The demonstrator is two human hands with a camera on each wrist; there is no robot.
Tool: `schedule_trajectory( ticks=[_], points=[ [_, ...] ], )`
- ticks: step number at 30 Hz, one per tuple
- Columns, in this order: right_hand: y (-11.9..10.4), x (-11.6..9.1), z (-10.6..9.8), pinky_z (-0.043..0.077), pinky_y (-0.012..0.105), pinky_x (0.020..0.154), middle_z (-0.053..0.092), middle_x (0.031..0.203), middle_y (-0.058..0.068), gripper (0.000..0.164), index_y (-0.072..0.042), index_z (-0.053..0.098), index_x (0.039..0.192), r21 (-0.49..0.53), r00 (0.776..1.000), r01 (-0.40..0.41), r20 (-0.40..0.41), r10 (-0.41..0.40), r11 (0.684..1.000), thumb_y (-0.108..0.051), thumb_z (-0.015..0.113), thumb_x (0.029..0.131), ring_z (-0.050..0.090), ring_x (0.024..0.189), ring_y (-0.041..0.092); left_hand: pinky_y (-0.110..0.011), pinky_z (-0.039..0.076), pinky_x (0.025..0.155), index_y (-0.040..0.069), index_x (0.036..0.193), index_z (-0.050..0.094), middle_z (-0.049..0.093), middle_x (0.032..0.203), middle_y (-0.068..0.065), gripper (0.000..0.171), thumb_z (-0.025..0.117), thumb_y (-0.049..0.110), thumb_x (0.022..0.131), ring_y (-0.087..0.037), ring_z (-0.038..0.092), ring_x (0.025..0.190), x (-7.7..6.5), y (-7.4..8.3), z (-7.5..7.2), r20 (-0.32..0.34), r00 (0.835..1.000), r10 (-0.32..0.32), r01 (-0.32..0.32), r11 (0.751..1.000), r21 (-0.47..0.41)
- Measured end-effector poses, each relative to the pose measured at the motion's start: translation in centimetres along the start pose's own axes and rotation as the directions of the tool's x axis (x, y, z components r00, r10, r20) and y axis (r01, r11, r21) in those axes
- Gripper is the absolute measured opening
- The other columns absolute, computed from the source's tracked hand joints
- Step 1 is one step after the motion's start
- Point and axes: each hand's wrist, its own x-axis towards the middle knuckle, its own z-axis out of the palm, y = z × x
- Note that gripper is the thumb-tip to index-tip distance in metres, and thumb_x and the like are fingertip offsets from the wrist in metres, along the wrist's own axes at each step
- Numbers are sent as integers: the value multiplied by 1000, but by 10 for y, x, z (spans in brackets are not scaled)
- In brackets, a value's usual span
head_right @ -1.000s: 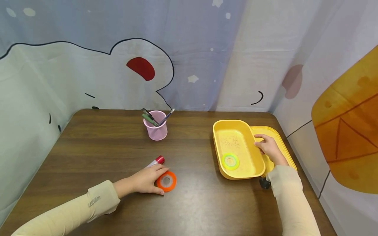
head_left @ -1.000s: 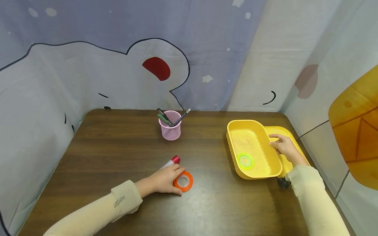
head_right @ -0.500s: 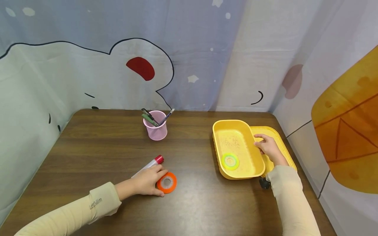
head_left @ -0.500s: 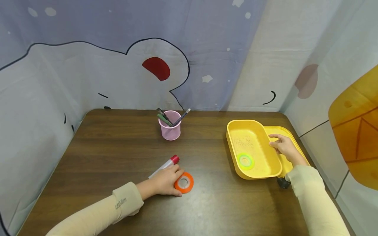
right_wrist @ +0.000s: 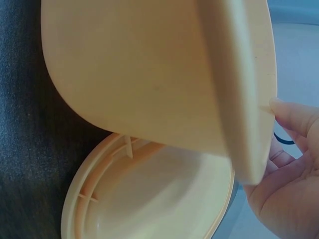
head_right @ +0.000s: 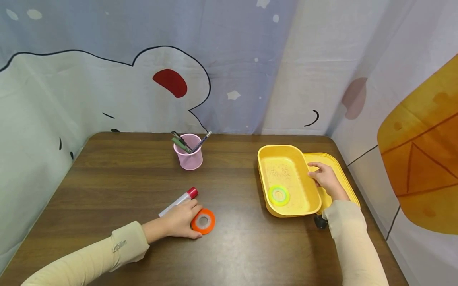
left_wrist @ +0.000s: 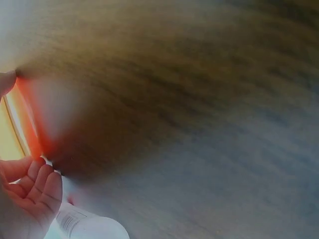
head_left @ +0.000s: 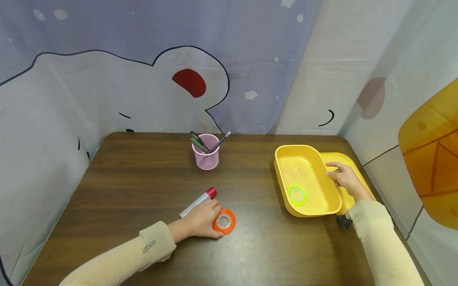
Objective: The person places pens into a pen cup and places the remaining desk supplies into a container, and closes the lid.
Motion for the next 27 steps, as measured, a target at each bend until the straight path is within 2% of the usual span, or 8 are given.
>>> schedule_trajectory(
  ticks=[5,12,15,22,27],
  points=[
    [0,-1,0,39,26,47,42,55,-7,46,6,32,131,7,1000,8,0,-8,1000,-11,47,90,37,45,6,-26,45,71,7,103,55,49,89,0,69,63,60,60,-13,46,81,3,1,-2,-27,1000,13,-13,1000,25],
    [-1,-2,0,39,26,48,42,58,-4,46,4,32,131,12,1000,13,-5,-13,1000,-12,47,91,38,47,8,-27,48,69,7,104,55,50,91,0,69,65,59,59,-14,47,82,18,0,-13,-96,995,23,-17,998,61],
    [-1,-2,1,39,26,48,42,60,-3,47,5,31,131,12,1000,16,1,-16,1000,-12,47,91,39,47,9,-26,48,65,8,104,55,49,90,0,69,65,59,59,-13,47,81,24,0,-17,-100,995,21,-15,998,56],
    [-2,-2,0,39,26,48,42,60,-3,47,5,31,131,16,1000,12,-1,-12,1000,-13,47,91,39,48,8,-26,48,65,8,107,54,50,92,0,72,62,61,59,-13,47,81,39,2,-25,-107,994,31,-24,998,65],
    [1,-1,0,39,26,48,42,58,-5,48,5,31,132,20,1000,6,-3,-6,1000,-13,47,91,38,48,8,-28,49,65,6,109,55,51,95,-1,75,63,61,59,-14,49,83,51,-1,-31,-146,989,15,-7,998,57]
  ],
)
